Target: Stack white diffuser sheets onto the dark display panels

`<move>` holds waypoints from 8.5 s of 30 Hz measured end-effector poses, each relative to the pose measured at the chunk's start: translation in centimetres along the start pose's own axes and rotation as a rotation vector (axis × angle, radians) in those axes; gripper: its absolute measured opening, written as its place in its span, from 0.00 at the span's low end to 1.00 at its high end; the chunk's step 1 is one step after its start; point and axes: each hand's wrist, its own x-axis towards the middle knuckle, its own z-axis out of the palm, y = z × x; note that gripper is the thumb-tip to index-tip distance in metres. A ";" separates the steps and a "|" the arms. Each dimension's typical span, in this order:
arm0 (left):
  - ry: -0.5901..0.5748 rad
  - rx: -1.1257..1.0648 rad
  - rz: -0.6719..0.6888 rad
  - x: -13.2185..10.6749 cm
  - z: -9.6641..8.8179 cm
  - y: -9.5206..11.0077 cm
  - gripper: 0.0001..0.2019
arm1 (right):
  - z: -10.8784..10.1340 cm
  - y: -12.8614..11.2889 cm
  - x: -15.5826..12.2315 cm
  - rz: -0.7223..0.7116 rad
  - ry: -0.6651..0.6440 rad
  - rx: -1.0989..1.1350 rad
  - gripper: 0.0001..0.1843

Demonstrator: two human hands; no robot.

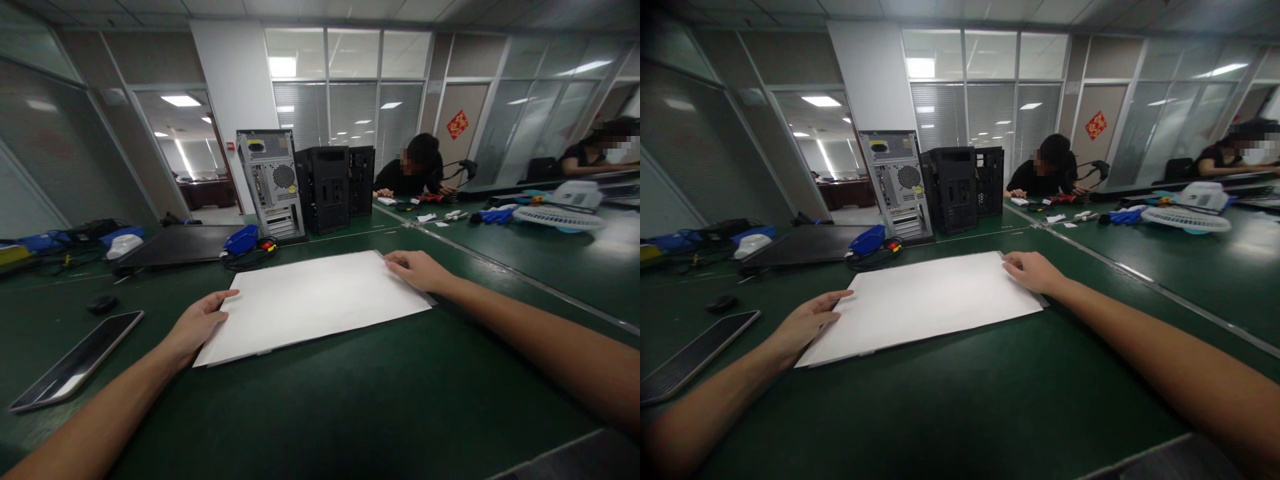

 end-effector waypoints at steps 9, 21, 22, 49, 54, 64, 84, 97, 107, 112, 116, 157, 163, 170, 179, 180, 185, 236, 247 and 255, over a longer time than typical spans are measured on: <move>0.003 -0.016 0.019 0.1 0.0 0.0 0.25 | 0.1 -0.6 -0.1 -0.059 -0.045 0.073 0.22; 0.053 -0.071 -0.032 -0.8 0.4 0.7 0.25 | 0.1 0.1 -0.2 -0.020 -0.107 -0.136 0.28; 0.058 -0.077 -0.041 -0.9 0.5 0.9 0.25 | 0.1 0.1 -0.2 -0.025 -0.118 -0.140 0.29; 0.012 -0.058 -0.004 0.0 -0.1 -0.2 0.25 | -0.7 -5.3 -1.9 -0.697 -0.359 -0.066 0.39; 0.031 -0.044 -0.037 -0.4 0.2 0.2 0.26 | -0.8 -5.2 -1.7 -0.715 -0.346 -0.053 0.38; 0.033 -0.034 -0.024 -0.5 0.2 0.2 0.24 | -0.9 -5.2 -1.7 -0.708 -0.343 -0.030 0.38; 0.091 -0.091 0.006 -0.9 0.3 0.5 0.20 | -0.6 -2.1 -1.1 -0.547 -0.204 -0.031 0.31; 0.073 -0.161 0.037 -0.8 0.1 0.3 0.20 | 0.5 0.9 -0.5 -0.117 -0.071 -0.169 0.36; 0.049 -0.217 0.062 -0.7 0.2 0.1 0.22 | 0.2 -10.0 -2.9 -0.767 -0.193 -0.106 0.35; 0.077 -0.341 0.028 -0.3 -0.1 -0.2 0.23 | 1.7 -11.0 -3.2 -0.883 -0.084 -0.129 0.26; 0.046 -0.459 0.019 -0.5 0.0 0.1 0.22 | 1.1 -10.6 -3.2 -1.099 0.106 -0.212 0.15; 0.118 0.010 0.135 -1.0 0.5 0.3 0.19 | 0.2 -9.3 -3.4 -1.197 0.281 -0.264 0.15; 0.141 0.038 0.149 -1.3 0.5 0.6 0.17 | 0.7 -10.2 -3.6 -1.162 0.278 -0.391 0.17; 0.144 0.091 0.214 -1.3 0.4 0.5 0.16 | 1.0 -10.6 -3.8 -1.115 0.309 -0.459 0.11; -0.005 0.074 0.311 -2.1 0.8 1.2 0.26 | -3.0 -9.5 -2.9 -0.793 0.539 -0.351 0.14; -0.007 0.075 0.318 -2.3 1.0 1.4 0.29 | -3.8 -9.3 -2.8 -0.766 0.549 -0.349 0.13; -0.090 0.010 0.280 -2.0 1.5 0.6 0.31 | -8.7 -8.4 -3.0 -0.638 0.562 -0.393 0.13; -0.166 0.034 0.276 -0.4 0.8 -0.7 0.29 | -17.0 2.8 -7.3 0.426 0.021 -1.105 0.11; -0.162 0.044 0.258 -0.2 0.8 -0.8 0.27 | -17.0 -4.2 -7.6 0.336 0.034 -1.127 0.10; -0.162 0.027 0.257 -0.6 0.8 -0.4 0.27 | -14.9 -11.5 -9.4 0.054 0.180 -1.025 0.10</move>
